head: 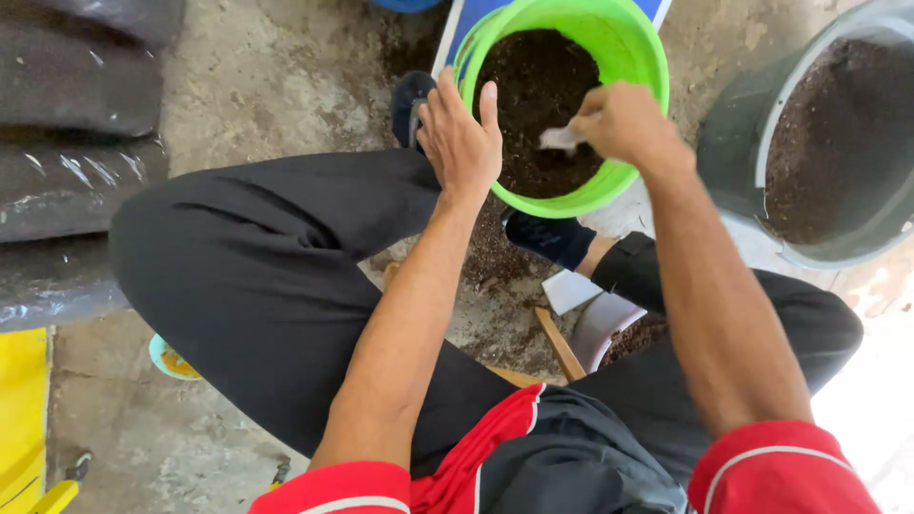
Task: Scooping soil from buckets into plastic bags and weighing them on a digital scale.
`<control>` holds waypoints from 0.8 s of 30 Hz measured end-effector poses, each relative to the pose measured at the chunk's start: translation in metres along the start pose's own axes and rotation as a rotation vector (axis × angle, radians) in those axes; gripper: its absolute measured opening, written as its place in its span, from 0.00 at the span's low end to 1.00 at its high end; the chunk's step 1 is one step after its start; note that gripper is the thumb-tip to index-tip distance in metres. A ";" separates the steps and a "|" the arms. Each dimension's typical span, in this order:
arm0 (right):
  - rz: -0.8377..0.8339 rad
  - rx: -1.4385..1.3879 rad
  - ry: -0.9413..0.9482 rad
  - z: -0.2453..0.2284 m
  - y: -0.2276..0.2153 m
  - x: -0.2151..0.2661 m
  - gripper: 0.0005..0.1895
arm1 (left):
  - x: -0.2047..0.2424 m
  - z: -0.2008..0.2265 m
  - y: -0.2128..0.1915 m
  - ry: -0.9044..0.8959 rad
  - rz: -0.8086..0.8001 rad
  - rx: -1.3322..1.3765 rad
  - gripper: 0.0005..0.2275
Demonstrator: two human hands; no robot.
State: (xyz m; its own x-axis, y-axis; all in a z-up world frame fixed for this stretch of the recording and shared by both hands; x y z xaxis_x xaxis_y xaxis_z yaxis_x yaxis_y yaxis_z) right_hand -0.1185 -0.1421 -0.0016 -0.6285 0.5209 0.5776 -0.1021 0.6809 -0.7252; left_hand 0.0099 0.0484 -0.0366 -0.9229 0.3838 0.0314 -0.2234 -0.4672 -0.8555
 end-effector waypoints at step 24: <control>0.063 -0.116 0.067 0.019 0.052 -0.004 0.18 | 0.003 -0.005 0.008 0.005 0.053 0.071 0.28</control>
State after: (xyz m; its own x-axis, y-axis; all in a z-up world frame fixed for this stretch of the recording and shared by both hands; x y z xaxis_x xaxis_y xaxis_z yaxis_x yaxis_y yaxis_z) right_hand -0.1367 -0.1186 -0.0487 -0.5779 0.5949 0.5587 0.0282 0.6987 -0.7148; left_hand 0.0070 0.0499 -0.0465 -0.9325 0.3608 -0.0157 -0.1959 -0.5420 -0.8172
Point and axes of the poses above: each hand's wrist, its own x-axis away from the middle knuckle, its own y-axis out of the palm, z = x × y, the point moved 7 cm from there along -x, towards the middle knuckle, and after that the axes turned 10 degrees about -x, right-handed, at the moved point
